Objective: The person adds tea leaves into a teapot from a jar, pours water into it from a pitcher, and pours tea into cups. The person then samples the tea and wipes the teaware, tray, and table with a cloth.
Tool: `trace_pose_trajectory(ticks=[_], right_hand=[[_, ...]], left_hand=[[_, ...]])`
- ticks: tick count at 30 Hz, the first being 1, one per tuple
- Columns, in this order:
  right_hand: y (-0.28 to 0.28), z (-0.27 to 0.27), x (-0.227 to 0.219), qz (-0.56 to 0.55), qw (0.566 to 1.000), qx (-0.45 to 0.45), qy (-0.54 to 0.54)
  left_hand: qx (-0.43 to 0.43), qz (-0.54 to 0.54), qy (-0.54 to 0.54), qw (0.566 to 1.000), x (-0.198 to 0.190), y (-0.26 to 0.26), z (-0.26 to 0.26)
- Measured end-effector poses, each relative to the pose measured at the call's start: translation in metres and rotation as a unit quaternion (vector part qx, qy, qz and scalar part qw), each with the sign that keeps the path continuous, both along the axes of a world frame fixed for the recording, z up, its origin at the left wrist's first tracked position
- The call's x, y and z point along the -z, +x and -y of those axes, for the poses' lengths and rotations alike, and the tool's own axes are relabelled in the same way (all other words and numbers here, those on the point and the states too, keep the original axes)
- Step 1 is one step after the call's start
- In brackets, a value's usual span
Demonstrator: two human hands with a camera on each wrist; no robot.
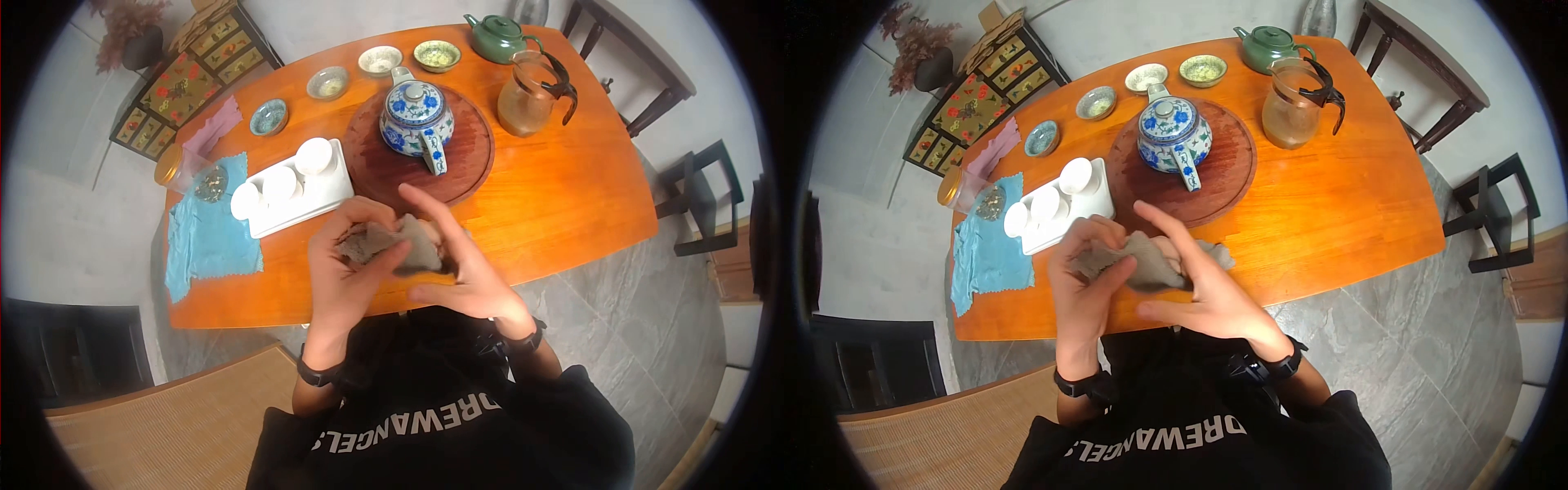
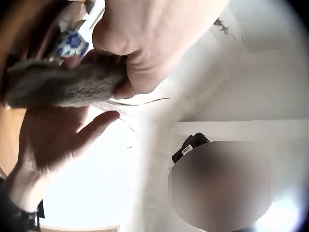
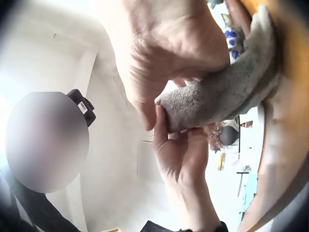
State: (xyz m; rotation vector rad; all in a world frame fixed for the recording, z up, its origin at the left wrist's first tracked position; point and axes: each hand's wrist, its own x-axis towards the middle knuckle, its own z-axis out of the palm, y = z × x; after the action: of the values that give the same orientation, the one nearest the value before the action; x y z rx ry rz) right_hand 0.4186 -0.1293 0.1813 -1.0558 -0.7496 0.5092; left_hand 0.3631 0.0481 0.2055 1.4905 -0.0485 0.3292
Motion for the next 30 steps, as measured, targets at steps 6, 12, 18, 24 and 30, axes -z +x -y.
trace_pose_trajectory(ticks=[6, 12, 18, 24, 30], right_hand=[[-0.001, -0.007, -0.006, -0.007, 0.984, 0.026, -0.174], [-0.003, -0.019, -0.004, 0.061, 0.976, 0.057, -0.200], [0.004, -0.044, -0.016, 0.025, 0.979, 0.028, -0.199], [0.056, -0.090, -0.069, 0.324, 0.901, 0.162, -0.238], [0.120, -0.158, -0.046, 0.538, 0.757, 0.069, -0.364]], left_hand=[[-0.043, 0.033, -0.189, 0.981, 0.011, -0.015, -0.025], [-0.034, -0.014, -0.083, 0.996, 0.026, -0.024, -0.034], [-0.111, 0.119, -0.067, 0.984, 0.079, -0.032, -0.056], [-0.303, 0.070, -0.001, 0.950, 0.074, -0.025, -0.069], [-0.407, 0.088, 0.214, 0.884, 0.060, -0.035, -0.100]])
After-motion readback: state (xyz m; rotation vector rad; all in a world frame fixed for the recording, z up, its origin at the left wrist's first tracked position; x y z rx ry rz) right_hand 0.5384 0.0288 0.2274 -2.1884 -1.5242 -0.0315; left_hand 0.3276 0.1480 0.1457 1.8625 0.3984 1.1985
